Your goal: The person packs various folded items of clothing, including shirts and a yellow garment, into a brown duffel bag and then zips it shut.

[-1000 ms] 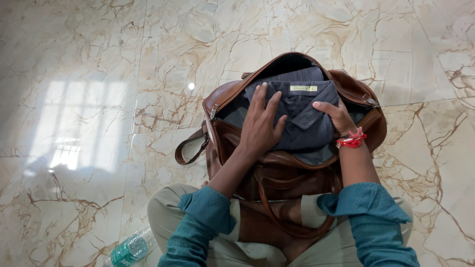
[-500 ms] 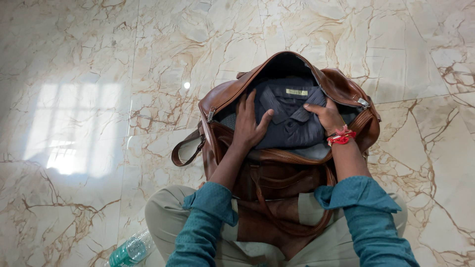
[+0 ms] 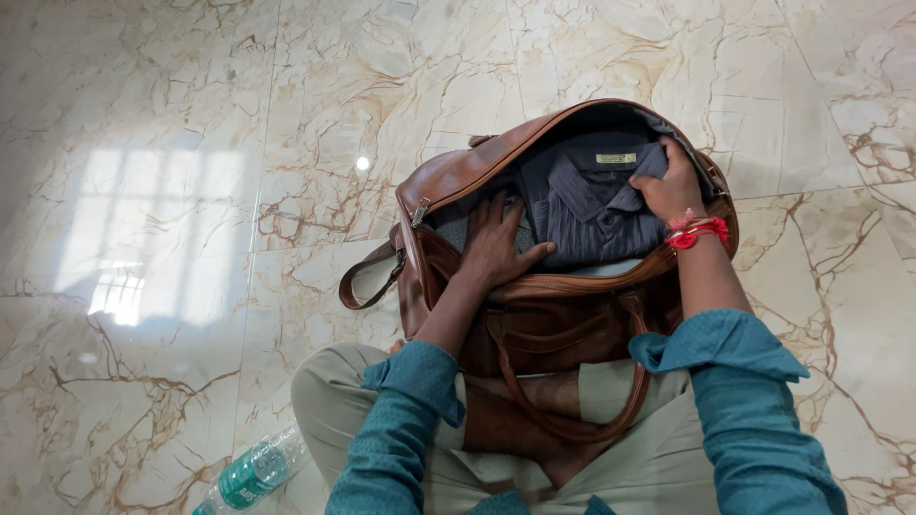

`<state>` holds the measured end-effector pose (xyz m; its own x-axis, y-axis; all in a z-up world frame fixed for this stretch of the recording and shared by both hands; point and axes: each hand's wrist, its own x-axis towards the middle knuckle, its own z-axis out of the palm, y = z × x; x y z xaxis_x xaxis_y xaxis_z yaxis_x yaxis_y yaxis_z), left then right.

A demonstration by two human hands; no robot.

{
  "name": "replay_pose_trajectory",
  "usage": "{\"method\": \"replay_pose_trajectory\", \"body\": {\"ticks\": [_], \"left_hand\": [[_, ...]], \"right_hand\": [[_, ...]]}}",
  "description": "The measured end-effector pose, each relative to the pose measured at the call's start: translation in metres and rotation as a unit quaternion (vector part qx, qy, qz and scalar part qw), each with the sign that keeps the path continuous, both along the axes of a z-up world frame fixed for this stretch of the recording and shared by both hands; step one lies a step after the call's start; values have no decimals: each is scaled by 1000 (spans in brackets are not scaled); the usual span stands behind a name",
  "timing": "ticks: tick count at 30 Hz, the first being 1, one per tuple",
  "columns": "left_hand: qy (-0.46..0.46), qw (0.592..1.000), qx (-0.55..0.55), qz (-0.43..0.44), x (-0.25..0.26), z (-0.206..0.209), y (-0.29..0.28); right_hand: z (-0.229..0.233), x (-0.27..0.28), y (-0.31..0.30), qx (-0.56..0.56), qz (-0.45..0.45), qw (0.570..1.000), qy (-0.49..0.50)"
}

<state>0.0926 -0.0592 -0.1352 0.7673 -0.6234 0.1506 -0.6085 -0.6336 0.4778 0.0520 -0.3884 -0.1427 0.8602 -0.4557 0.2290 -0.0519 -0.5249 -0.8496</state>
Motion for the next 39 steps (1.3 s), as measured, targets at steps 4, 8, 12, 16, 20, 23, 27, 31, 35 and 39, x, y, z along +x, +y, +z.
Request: {"method": "replay_pose_trajectory", "body": {"ticks": [4, 8, 12, 16, 20, 23, 27, 31, 35, 39], "left_hand": [[31, 999, 36, -2, 2, 3, -4], [26, 998, 52, 4, 1, 2, -5], [8, 998, 54, 8, -1, 3, -5], [53, 995, 70, 40, -3, 5, -3], [106, 986, 81, 105, -6, 3, 5], [108, 975, 163, 107, -12, 3, 10], [73, 977, 159, 120, -17, -11, 15], [13, 968, 237, 75, -25, -20, 15], [39, 956, 286, 48, -44, -8, 20], [139, 955, 246, 89, -78, 4, 37]], "right_hand": [[8, -10, 22, -165, -53, 985, -3], [32, -28, 66, -260, -99, 961, -11], [47, -29, 102, -436, -122, 888, -78], [44, -19, 148, -431, 113, 893, -59], [40, -22, 177, -449, 113, 876, 138], [46, -22, 178, -423, 70, 891, 150], [42, -22, 178, -411, 45, 892, 184], [35, -34, 186, -424, 22, 889, 170], [46, -52, 194, -423, 25, 886, 192], [56, -68, 212, -414, 40, 869, 269]]}}
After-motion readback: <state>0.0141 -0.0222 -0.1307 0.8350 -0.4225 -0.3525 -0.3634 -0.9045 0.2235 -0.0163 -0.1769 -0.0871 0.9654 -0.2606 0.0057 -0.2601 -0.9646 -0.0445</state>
